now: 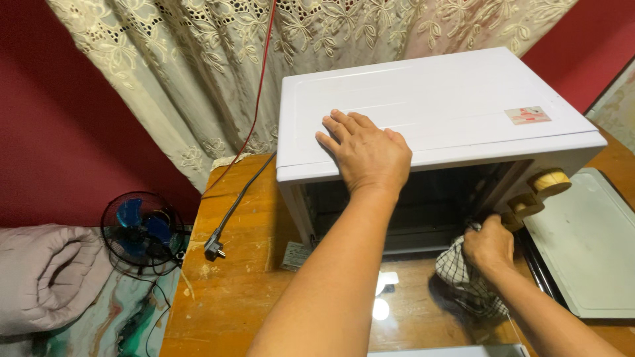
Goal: The person wipes the interior and exterior of a white countertop oven with a checkered cloth. They clean the inside walls, door frame, and handle, then wipe the glass door and the wooden table surface around the appliance.
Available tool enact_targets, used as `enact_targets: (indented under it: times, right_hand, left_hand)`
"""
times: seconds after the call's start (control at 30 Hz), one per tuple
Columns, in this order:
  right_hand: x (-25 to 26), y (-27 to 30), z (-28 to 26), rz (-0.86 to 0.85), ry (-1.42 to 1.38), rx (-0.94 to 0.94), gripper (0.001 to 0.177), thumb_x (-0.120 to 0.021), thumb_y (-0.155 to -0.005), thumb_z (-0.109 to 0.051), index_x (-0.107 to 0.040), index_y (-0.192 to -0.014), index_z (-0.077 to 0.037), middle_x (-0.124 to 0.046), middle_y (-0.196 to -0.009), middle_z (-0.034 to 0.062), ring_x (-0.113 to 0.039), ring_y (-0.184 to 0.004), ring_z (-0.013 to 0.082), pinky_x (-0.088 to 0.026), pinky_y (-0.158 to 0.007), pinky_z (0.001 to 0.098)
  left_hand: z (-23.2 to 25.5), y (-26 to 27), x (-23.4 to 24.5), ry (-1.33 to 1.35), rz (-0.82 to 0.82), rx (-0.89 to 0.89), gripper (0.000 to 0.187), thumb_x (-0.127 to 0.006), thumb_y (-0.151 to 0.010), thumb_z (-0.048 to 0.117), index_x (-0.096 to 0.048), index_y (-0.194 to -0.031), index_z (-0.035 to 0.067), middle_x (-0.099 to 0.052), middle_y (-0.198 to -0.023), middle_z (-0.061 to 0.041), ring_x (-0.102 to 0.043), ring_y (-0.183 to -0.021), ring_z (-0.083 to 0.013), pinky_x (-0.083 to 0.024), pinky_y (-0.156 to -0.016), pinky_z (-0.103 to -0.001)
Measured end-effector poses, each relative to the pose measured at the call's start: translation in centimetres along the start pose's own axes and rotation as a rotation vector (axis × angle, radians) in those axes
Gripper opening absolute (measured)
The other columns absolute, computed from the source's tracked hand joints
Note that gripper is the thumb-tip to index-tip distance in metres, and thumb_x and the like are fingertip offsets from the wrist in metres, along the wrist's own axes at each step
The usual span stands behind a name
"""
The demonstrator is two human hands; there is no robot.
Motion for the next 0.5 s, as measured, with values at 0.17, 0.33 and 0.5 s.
enact_targets:
  times: [0.17, 0.33, 0.5]
  right_hand:
    - [-2.9, -1.1, 2.3, -0.111, -0.028, -0.064, 0.048, -0.069, -0.089, -0.016, -0.055, -0.126, 0.011, -0.067, -0.115, 0.0406, -0.068, -0.109, 0.0512, -0.054, -0.096, 0.0498]
    - [0.3, 3.1, 1.3, -0.005, -0.406, -0.179, 0.039, -0.068, -0.094, -0.022, -0.062, -0.128, -0.005, -0.072, -0.114, 0.0256, -0.069, -0.108, 0.0382, -0.051, -0.095, 0.0466]
    - [6.8, 6.4, -3.7, 0.175, -0.428, 0.01, 0.027, -0.067, -0.099, -0.019, -0.061, -0.122, -0.008, -0.071, -0.112, 0.017, -0.067, -0.104, 0.0325, -0.049, -0.092, 0.0446]
  left_hand:
    - [-0.3, 0.3, 0.2, -0.023, 0.005, 0.004, 0.076, -0.051, -0.086, 0.04, -0.046, -0.139, -0.014, -0.038, -0.152, -0.035, -0.029, -0.144, -0.0493, -0.013, -0.119, -0.062]
    - [0.0, 0.1, 0.7, -0.014, 0.026, 0.0, 0.076, -0.052, -0.085, 0.04, -0.047, -0.138, -0.014, -0.039, -0.151, -0.035, -0.03, -0.144, -0.0496, -0.014, -0.118, -0.062]
    - [0.0, 0.4, 0.3, -0.011, 0.027, -0.005, 0.075, -0.053, -0.085, 0.04, -0.048, -0.137, -0.014, -0.041, -0.15, -0.035, -0.031, -0.143, -0.0489, -0.016, -0.118, -0.061]
Point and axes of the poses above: each hand's wrist, its own y-axis away from the middle knuckle, its own x-axis out of the back of the hand, z = x × y, the point moved 6 cm from there along -y, towards the middle knuckle
